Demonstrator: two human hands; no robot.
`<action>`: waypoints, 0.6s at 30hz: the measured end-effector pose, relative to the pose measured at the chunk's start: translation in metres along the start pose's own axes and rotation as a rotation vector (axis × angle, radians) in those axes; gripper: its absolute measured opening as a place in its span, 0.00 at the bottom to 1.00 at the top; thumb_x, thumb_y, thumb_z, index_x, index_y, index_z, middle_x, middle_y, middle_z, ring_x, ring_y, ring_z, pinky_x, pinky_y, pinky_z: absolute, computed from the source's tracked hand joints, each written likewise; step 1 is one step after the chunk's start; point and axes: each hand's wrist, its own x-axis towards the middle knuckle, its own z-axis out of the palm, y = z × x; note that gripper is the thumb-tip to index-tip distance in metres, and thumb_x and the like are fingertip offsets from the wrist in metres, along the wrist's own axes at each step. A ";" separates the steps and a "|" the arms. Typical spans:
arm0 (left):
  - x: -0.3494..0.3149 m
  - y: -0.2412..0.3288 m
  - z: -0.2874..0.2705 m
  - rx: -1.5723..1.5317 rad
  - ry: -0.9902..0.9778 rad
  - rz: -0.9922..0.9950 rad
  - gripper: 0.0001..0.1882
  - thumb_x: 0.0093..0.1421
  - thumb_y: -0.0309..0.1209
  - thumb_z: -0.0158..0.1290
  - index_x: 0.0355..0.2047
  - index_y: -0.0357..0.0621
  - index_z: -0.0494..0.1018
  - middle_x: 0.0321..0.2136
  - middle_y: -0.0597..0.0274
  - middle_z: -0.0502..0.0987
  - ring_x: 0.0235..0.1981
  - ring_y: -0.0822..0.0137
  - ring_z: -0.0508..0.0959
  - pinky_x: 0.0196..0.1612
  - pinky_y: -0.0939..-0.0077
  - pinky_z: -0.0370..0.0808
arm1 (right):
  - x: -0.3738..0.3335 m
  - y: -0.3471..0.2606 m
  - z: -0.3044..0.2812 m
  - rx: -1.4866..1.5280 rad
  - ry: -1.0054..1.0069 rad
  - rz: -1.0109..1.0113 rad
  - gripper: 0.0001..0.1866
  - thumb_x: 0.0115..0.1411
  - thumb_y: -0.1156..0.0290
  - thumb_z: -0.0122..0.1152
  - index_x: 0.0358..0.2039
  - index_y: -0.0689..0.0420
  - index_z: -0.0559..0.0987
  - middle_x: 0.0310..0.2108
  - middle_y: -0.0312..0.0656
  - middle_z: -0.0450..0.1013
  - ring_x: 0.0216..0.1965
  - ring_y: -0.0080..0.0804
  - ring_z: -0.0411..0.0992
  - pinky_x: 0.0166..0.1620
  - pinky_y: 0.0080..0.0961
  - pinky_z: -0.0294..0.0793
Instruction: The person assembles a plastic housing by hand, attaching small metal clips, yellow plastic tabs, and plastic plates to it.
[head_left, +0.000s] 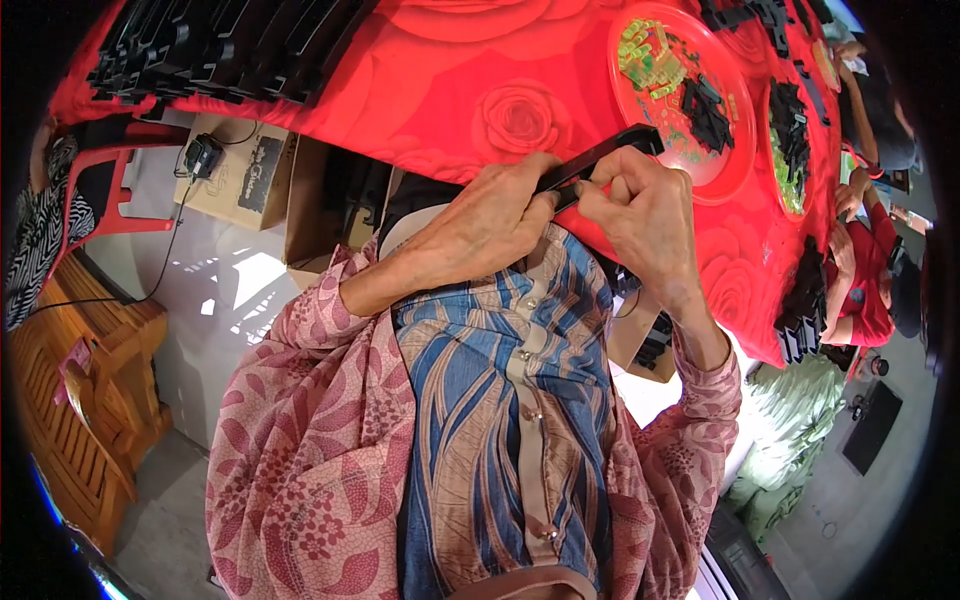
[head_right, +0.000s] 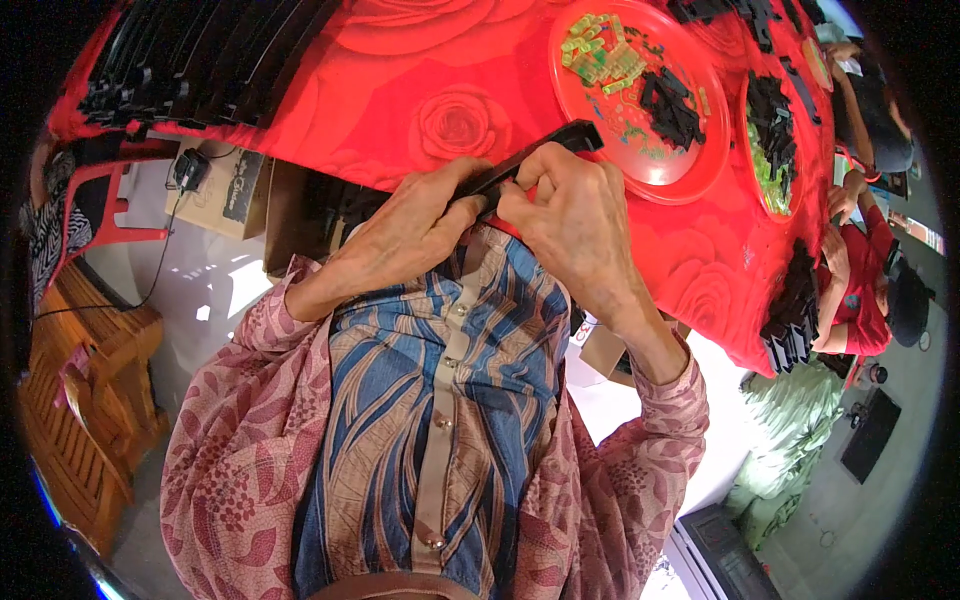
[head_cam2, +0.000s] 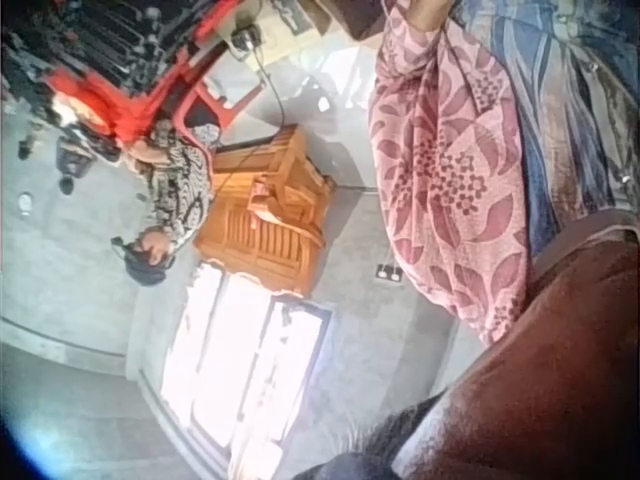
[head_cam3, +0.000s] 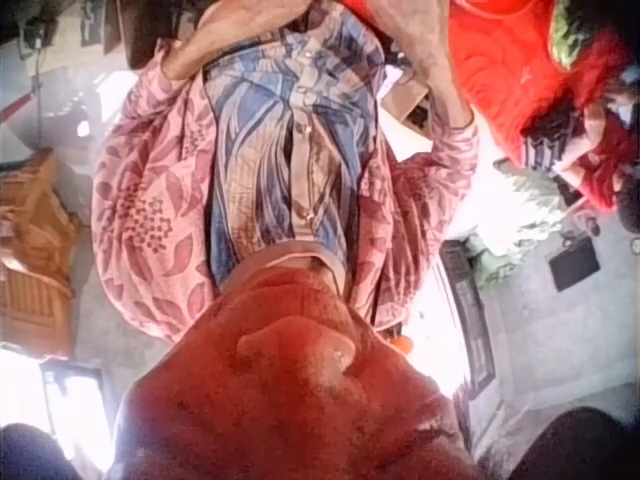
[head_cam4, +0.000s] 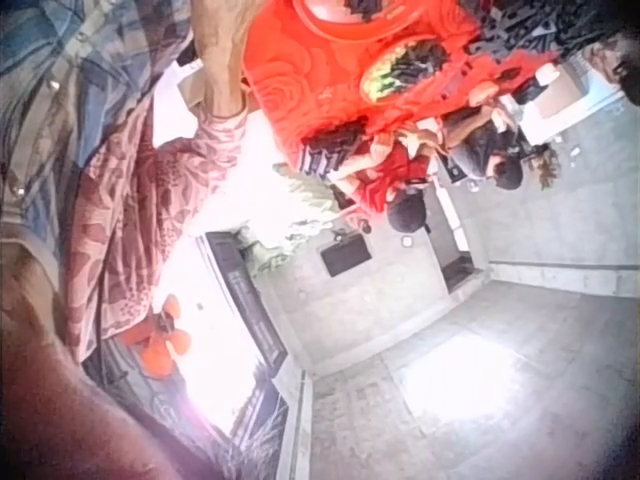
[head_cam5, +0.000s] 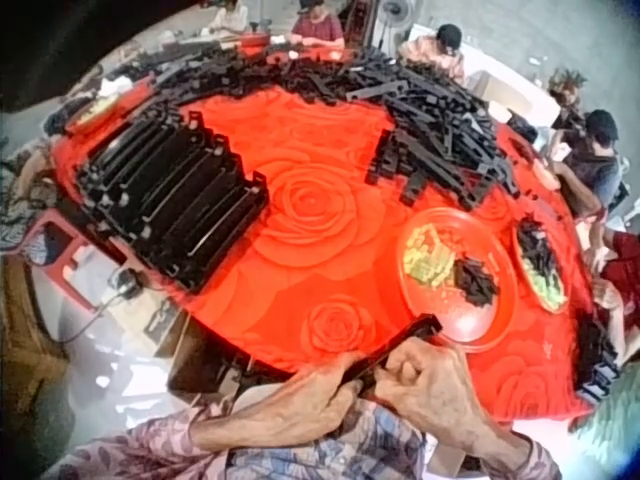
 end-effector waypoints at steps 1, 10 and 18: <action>0.000 0.001 -0.001 0.010 -0.008 0.005 0.16 0.64 0.28 0.45 0.48 0.30 0.68 0.33 0.36 0.77 0.37 0.46 0.80 0.41 0.61 0.73 | 0.000 -0.001 0.000 -0.001 0.000 -0.001 0.09 0.51 0.74 0.64 0.22 0.65 0.74 0.07 0.37 0.58 0.10 0.23 0.54 0.17 0.29 0.54; 0.003 -0.009 0.006 0.052 0.090 0.096 0.11 0.62 0.23 0.48 0.44 0.31 0.67 0.29 0.34 0.76 0.35 0.37 0.78 0.36 0.54 0.72 | -0.001 -0.003 0.003 -0.011 0.027 -0.046 0.08 0.51 0.75 0.64 0.21 0.64 0.74 0.07 0.38 0.59 0.09 0.24 0.56 0.17 0.29 0.55; 0.000 -0.007 0.004 0.096 0.080 0.063 0.11 0.62 0.23 0.48 0.45 0.32 0.65 0.32 0.32 0.75 0.39 0.33 0.75 0.37 0.50 0.71 | -0.004 -0.008 0.012 0.006 0.104 -0.068 0.06 0.51 0.76 0.63 0.22 0.63 0.75 0.08 0.42 0.63 0.09 0.30 0.61 0.17 0.31 0.59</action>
